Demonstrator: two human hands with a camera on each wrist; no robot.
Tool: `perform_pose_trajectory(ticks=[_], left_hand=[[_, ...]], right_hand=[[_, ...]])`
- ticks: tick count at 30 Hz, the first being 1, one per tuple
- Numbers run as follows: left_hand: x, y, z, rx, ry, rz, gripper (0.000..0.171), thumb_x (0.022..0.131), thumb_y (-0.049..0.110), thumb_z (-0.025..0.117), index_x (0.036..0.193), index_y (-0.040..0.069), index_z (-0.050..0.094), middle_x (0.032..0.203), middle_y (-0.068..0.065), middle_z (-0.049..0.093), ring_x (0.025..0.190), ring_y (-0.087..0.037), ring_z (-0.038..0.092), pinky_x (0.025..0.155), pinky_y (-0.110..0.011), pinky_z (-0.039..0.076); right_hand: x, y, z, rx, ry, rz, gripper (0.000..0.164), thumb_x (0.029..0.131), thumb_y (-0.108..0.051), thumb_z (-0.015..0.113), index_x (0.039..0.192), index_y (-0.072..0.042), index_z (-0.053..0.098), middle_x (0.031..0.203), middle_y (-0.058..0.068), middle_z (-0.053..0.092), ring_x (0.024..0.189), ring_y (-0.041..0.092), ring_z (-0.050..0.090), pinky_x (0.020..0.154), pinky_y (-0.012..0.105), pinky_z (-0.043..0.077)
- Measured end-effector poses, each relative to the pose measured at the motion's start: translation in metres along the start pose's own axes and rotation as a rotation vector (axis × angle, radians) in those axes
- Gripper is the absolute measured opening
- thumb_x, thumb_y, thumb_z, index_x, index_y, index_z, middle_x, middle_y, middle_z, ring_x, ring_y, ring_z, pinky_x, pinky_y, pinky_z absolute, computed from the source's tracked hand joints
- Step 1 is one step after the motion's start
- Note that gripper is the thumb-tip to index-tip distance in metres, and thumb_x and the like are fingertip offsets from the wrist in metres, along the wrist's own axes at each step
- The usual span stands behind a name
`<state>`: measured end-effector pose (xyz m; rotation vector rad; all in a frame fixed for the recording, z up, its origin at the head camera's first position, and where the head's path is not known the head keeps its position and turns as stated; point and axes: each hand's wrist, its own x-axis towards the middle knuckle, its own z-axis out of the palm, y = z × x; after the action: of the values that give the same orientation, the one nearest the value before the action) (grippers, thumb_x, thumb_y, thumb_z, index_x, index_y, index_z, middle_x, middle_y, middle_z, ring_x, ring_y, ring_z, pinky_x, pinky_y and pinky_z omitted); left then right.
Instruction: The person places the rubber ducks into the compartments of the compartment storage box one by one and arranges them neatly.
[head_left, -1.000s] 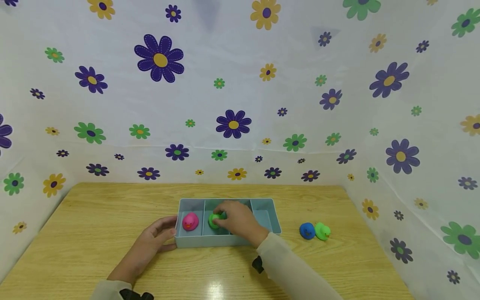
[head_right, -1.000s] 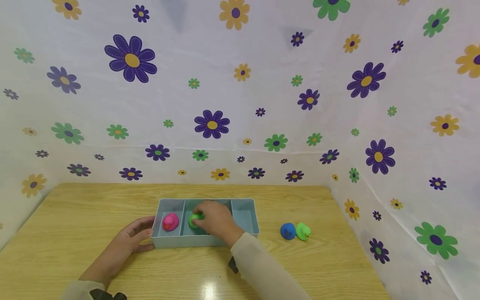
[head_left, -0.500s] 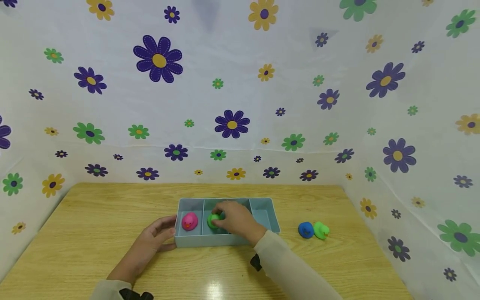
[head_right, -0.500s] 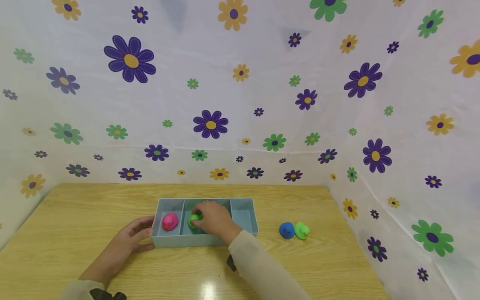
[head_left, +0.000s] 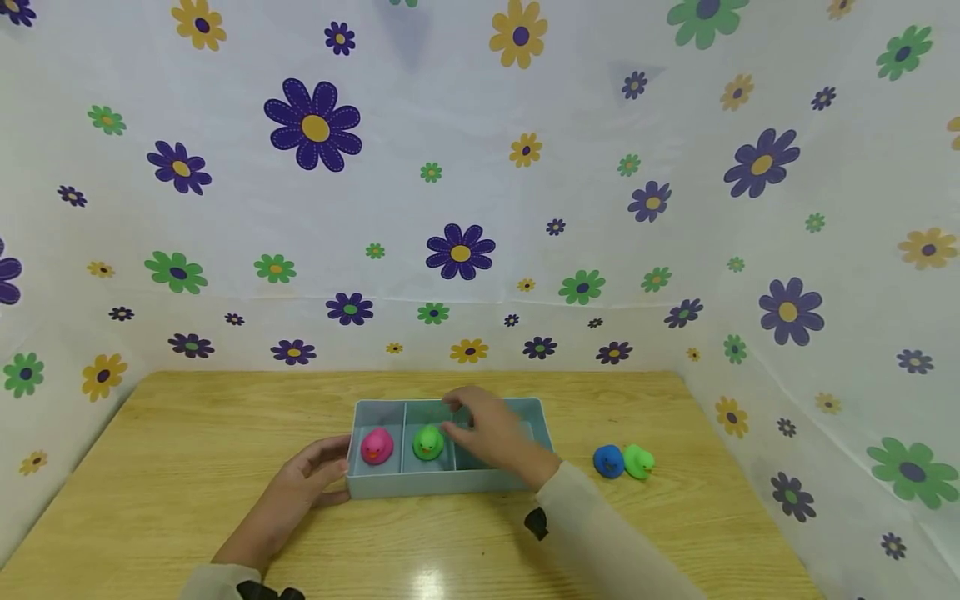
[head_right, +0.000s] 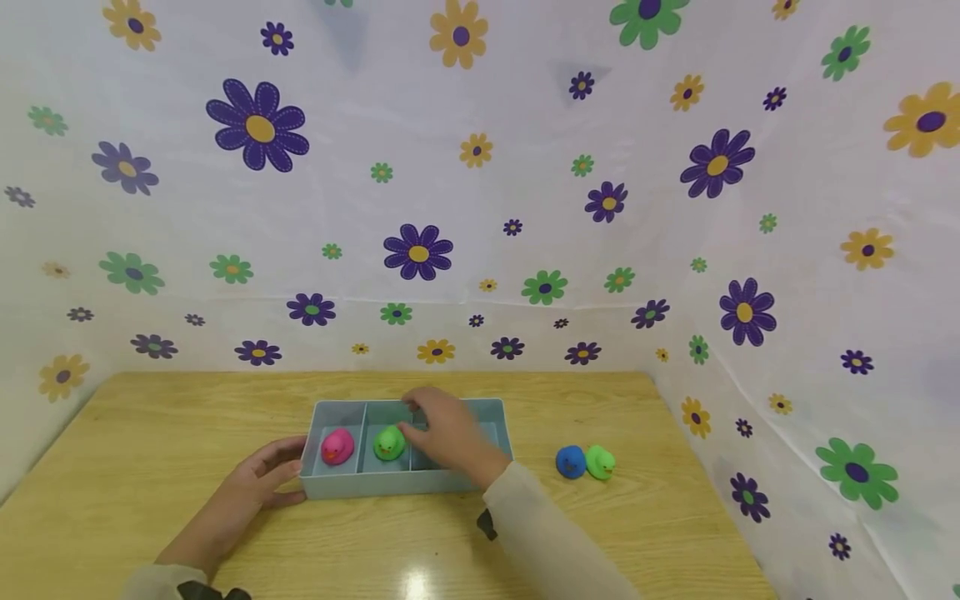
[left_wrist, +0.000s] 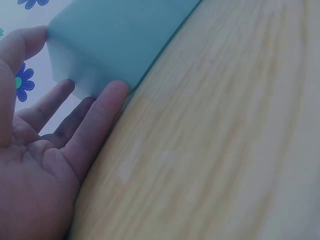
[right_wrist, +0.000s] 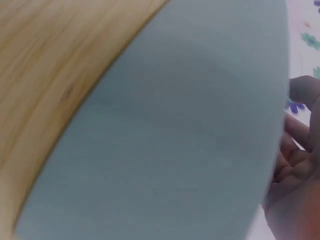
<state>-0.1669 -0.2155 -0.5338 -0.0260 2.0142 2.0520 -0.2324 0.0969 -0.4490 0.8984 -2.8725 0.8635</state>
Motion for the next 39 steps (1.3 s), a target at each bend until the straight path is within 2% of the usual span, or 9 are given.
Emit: perform_pose_trajectory(ticks=[4, 9, 15, 20, 23, 28, 32, 39], left_hand=[[0.001, 0.001, 0.001, 0.001, 0.001, -0.004, 0.059, 0.104, 0.031, 0.064, 0.154, 0.008, 0.044, 0.155, -0.018, 0.045, 0.137, -0.036, 0.05, 0.095, -0.04, 0.06], [0.002, 0.002, 0.0, 0.003, 0.001, -0.002, 0.059, 0.104, 0.031, 0.064, 0.154, 0.007, 0.043, 0.155, -0.018, 0.045, 0.136, -0.036, 0.05, 0.094, -0.041, 0.06], [0.001, 0.001, 0.0, 0.004, 0.004, -0.001, 0.058, 0.105, 0.029, 0.063, 0.154, 0.006, 0.043, 0.155, -0.019, 0.045, 0.136, -0.036, 0.051, 0.094, -0.041, 0.06], [0.0, 0.001, -0.001, 0.007, 0.015, -0.008, 0.059, 0.104, 0.031, 0.064, 0.154, 0.008, 0.043, 0.155, -0.018, 0.046, 0.134, -0.034, 0.053, 0.094, -0.04, 0.061], [0.0, 0.001, -0.001, 0.004, 0.017, -0.008, 0.059, 0.104, 0.031, 0.064, 0.154, 0.008, 0.043, 0.154, -0.018, 0.046, 0.134, -0.034, 0.052, 0.094, -0.04, 0.061], [0.0, 0.0, 0.0, 0.004, 0.02, -0.015, 0.06, 0.104, 0.031, 0.064, 0.155, 0.008, 0.043, 0.155, -0.018, 0.046, 0.134, -0.034, 0.052, 0.094, -0.04, 0.061], [0.0, 0.0, 0.0, 0.005, 0.024, -0.017, 0.059, 0.104, 0.031, 0.064, 0.154, 0.008, 0.043, 0.155, -0.018, 0.046, 0.134, -0.033, 0.053, 0.094, -0.04, 0.061], [0.0, 0.001, 0.002, 0.006, 0.022, -0.017, 0.059, 0.104, 0.032, 0.064, 0.154, 0.008, 0.044, 0.155, -0.017, 0.046, 0.134, -0.033, 0.053, 0.094, -0.04, 0.061]], right_hand=[[-0.017, 0.014, -0.026, -0.01, 0.064, 0.038, 0.033, 0.1, -0.024, 0.07, 0.129, -0.01, 0.066, 0.12, 0.003, 0.068, 0.095, 0.016, 0.062, 0.079, 0.033, 0.057], [-0.043, 0.046, -0.052, -0.052, 0.11, 0.071, 0.032, 0.098, -0.023, 0.073, 0.127, -0.01, 0.068, 0.121, 0.007, 0.069, 0.101, 0.021, 0.066, 0.085, 0.041, 0.059], [-0.078, 0.094, -0.077, -0.118, 0.083, 0.162, 0.034, 0.099, -0.025, 0.072, 0.128, -0.008, 0.067, 0.124, 0.007, 0.069, 0.108, 0.027, 0.065, 0.091, 0.051, 0.057], [-0.105, 0.12, -0.093, -0.134, 0.033, 0.228, 0.031, 0.1, -0.024, 0.069, 0.125, -0.006, 0.068, 0.121, 0.01, 0.069, 0.109, 0.032, 0.065, 0.093, 0.055, 0.056], [-0.117, 0.13, -0.098, -0.13, -0.011, 0.247, 0.027, 0.1, -0.021, 0.069, 0.121, -0.004, 0.069, 0.117, 0.01, 0.07, 0.108, 0.033, 0.065, 0.093, 0.056, 0.056], [-0.132, 0.141, -0.101, -0.112, -0.065, 0.239, 0.019, 0.098, -0.019, 0.072, 0.112, -0.007, 0.071, 0.109, 0.003, 0.07, 0.102, 0.029, 0.065, 0.089, 0.051, 0.056], [-0.137, 0.145, -0.101, -0.078, -0.073, 0.242, 0.015, 0.094, -0.02, 0.076, 0.105, -0.011, 0.072, 0.103, -0.001, 0.07, 0.099, 0.026, 0.065, 0.088, 0.05, 0.056], [-0.14, 0.148, -0.1, -0.072, -0.081, 0.257, 0.014, 0.093, -0.021, 0.079, 0.103, -0.013, 0.073, 0.099, -0.004, 0.069, 0.095, 0.021, 0.065, 0.085, 0.047, 0.057]])
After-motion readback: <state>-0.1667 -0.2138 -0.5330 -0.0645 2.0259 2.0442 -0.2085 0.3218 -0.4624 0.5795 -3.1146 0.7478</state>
